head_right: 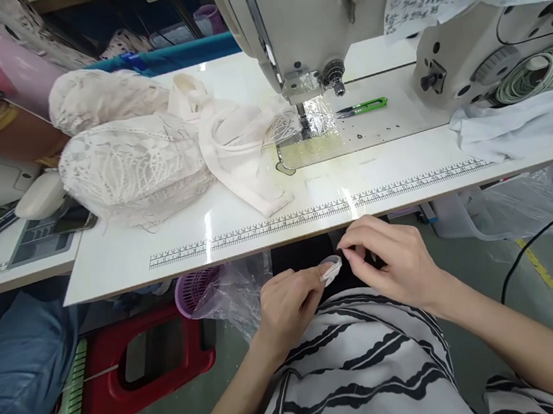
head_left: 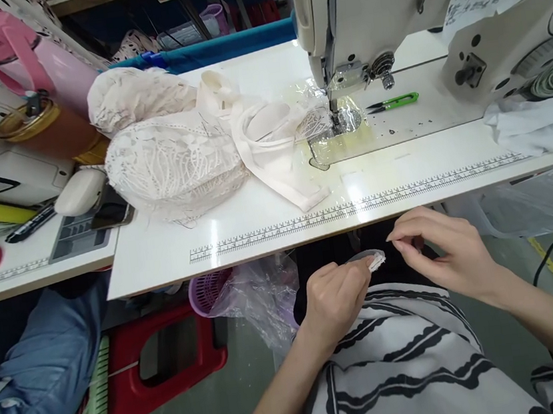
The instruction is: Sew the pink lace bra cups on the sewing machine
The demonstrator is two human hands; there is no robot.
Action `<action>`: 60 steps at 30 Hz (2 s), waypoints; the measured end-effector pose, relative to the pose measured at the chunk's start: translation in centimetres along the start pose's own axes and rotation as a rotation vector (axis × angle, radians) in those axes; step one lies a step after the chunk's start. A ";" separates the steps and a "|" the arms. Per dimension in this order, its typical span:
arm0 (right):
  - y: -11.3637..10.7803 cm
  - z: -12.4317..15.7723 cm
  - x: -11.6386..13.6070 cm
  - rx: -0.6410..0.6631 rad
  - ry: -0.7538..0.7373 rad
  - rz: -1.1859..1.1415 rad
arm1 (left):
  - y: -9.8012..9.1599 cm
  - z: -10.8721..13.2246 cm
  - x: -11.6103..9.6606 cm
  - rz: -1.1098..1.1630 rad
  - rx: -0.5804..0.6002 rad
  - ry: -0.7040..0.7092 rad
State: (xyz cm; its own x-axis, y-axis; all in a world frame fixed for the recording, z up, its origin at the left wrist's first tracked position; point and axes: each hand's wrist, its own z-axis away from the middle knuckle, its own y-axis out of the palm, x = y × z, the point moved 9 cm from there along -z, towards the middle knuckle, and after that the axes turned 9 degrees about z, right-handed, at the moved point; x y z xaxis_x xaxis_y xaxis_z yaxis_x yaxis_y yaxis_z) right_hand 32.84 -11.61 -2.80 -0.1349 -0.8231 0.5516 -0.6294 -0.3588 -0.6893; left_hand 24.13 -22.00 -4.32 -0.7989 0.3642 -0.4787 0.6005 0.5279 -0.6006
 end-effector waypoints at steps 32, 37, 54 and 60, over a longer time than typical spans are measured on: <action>-1.3 -1.8 -1.5 -0.109 0.184 -0.409 | 3.4 2.0 2.3 0.596 0.177 -0.466; -1.6 -1.2 -2.7 0.181 0.203 -0.342 | 1.0 0.9 1.2 0.353 0.029 -0.225; 2.9 1.2 -0.7 0.488 0.242 -0.225 | 0.1 0.2 -1.5 0.128 0.058 0.110; 3.7 2.2 -3.1 0.574 0.399 -0.464 | -0.3 0.2 -1.9 0.090 0.051 0.127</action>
State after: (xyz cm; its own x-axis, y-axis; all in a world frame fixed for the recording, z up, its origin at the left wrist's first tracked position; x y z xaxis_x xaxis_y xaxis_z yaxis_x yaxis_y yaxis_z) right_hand 32.61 -11.37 -8.04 -0.2867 -0.3577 0.8887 -0.2154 -0.8799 -0.4236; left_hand 25.47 -23.03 -3.32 -0.7377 0.5040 -0.4493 0.6683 0.4506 -0.5918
